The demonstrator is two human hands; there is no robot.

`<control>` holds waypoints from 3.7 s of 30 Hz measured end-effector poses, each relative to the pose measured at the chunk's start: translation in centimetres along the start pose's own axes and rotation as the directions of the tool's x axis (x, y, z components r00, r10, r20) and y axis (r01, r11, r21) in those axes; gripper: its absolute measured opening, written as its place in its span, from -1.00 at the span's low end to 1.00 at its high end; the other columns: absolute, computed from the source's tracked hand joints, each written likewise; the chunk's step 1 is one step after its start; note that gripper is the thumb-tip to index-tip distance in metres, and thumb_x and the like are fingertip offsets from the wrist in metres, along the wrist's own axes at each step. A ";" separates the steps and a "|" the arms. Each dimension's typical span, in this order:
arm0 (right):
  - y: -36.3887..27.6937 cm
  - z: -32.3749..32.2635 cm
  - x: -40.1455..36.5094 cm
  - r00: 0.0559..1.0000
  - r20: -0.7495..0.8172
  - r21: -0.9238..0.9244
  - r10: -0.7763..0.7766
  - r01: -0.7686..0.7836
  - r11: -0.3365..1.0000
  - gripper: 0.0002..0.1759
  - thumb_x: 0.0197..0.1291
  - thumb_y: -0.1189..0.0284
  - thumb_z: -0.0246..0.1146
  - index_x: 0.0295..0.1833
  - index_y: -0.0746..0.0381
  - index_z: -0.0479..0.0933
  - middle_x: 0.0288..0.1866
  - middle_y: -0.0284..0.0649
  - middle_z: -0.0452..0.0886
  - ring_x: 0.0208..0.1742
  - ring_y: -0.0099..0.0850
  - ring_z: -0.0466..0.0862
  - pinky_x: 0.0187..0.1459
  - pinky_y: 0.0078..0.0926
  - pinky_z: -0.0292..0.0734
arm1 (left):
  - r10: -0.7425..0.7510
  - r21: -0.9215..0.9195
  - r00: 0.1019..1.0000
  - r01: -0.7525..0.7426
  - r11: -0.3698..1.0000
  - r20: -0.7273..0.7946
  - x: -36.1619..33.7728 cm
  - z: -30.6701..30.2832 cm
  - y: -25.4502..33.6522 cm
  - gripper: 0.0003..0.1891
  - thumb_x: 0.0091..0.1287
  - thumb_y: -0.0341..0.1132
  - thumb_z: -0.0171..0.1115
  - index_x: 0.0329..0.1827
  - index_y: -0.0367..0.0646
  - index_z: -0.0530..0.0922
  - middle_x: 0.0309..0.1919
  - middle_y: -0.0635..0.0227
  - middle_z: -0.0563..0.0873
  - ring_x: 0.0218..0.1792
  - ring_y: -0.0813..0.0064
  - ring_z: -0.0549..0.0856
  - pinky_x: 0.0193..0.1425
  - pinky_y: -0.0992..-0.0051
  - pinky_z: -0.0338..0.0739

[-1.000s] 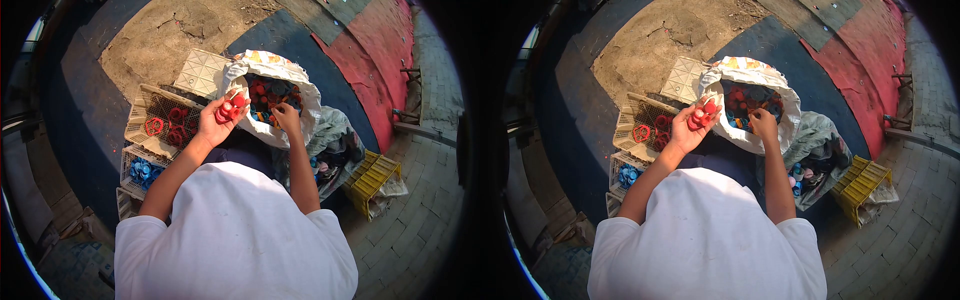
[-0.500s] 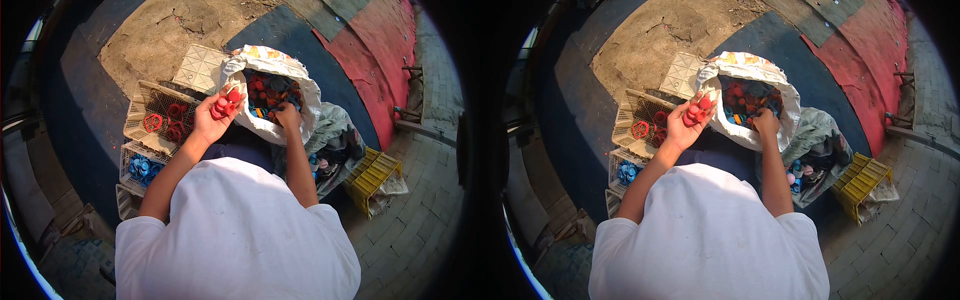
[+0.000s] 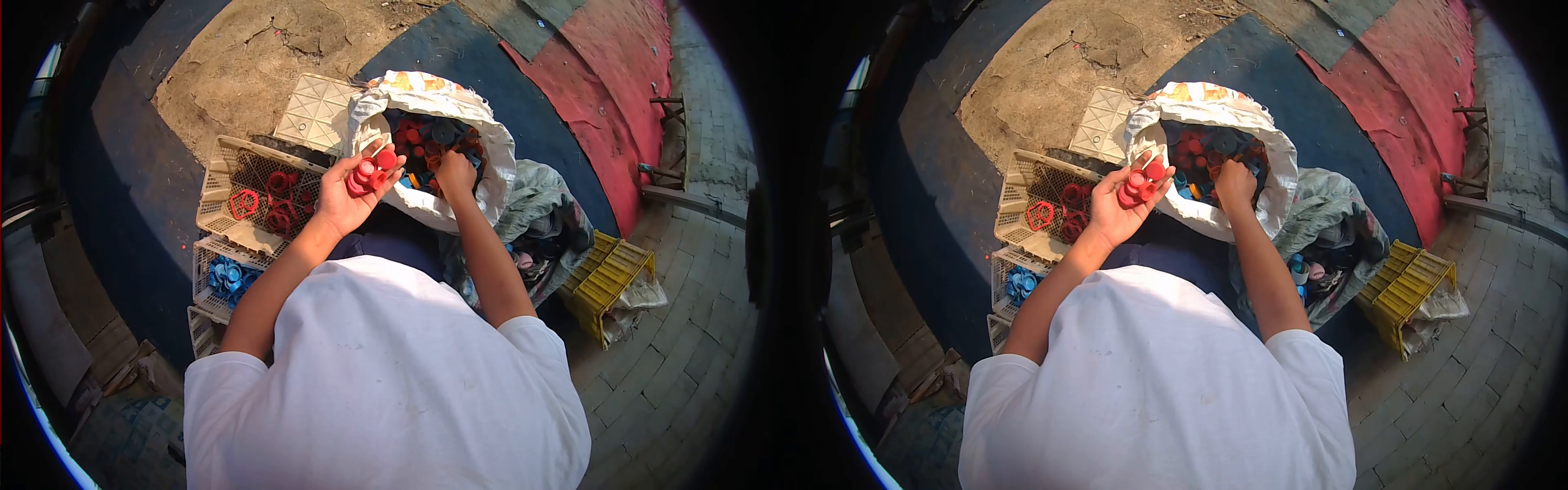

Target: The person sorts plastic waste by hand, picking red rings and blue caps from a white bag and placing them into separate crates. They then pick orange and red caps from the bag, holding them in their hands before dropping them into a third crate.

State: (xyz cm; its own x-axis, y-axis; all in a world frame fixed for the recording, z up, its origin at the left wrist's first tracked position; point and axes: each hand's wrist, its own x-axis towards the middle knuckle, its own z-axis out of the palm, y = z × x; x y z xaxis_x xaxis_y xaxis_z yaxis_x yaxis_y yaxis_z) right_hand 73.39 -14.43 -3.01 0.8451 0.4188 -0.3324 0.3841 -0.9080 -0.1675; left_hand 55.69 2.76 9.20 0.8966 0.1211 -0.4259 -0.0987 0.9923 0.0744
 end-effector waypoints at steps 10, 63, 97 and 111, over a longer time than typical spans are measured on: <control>0.6 -0.1 0.6 0.996 0.079 0.078 -0.049 0.043 0.996 -0.85 0.16 0.40 0.33 -0.19 0.17 0.75 -0.14 0.01 0.79 -0.05 -0.01 0.80 0.02 -0.08 0.71 | 0.034 -0.027 0.999 -0.034 0.999 -0.011 -0.1 -0.3 0.4 -0.50 0.45 -0.28 0.11 0.42 -0.26 0.43 0.40 0.05 0.51 0.48 -0.06 0.44 0.57 0.07 0.42; -13.8 -12.1 -14.1 0.784 -0.276 0.677 -0.555 0.569 0.466 -0.62 0.14 0.35 0.43 0.06 0.24 0.66 -0.51 -0.30 0.53 -0.61 -0.54 0.39 -0.49 -0.48 0.31 | 0.159 -0.284 0.987 -0.156 0.946 -0.013 -3.4 0.2 1.5 -0.54 0.53 -0.04 0.00 0.25 -0.20 0.58 0.35 0.12 0.59 0.42 0.01 0.52 0.51 0.06 0.45; -26.8 2.4 -18.8 0.735 0.452 0.744 -0.506 -0.623 -0.240 -0.36 0.40 0.10 0.01 0.43 0.30 0.36 0.40 -0.05 0.50 0.43 -0.15 0.49 0.51 -0.12 0.30 | 0.872 0.272 0.421 -0.834 0.481 -0.250 -13.8 -9.9 2.0 -0.47 0.63 -0.06 -0.17 0.39 -0.36 0.38 0.42 -0.02 0.49 0.47 0.13 0.47 0.62 0.19 0.25; -35.9 16.2 -18.0 0.640 0.665 0.669 -0.386 -0.739 -0.074 -0.49 0.41 0.13 0.02 0.28 0.26 0.44 0.26 -0.14 0.59 0.33 -0.18 0.55 0.46 -0.10 0.36 | 0.735 -0.080 0.488 -0.853 0.516 -0.471 -16.1 -25.3 10.2 -0.45 0.67 -0.01 -0.27 0.35 -0.34 0.40 0.30 0.04 0.61 0.33 0.14 0.57 0.53 0.14 0.39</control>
State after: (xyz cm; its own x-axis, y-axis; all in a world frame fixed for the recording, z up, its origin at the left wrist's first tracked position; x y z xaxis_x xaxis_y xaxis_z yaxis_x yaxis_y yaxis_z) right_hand 38.35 10.85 -6.02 0.1455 0.6276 -0.7649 -0.9020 -0.2335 -0.3631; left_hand 29.32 11.59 -5.99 0.1620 0.7999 -0.5778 -0.8504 0.4102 0.3295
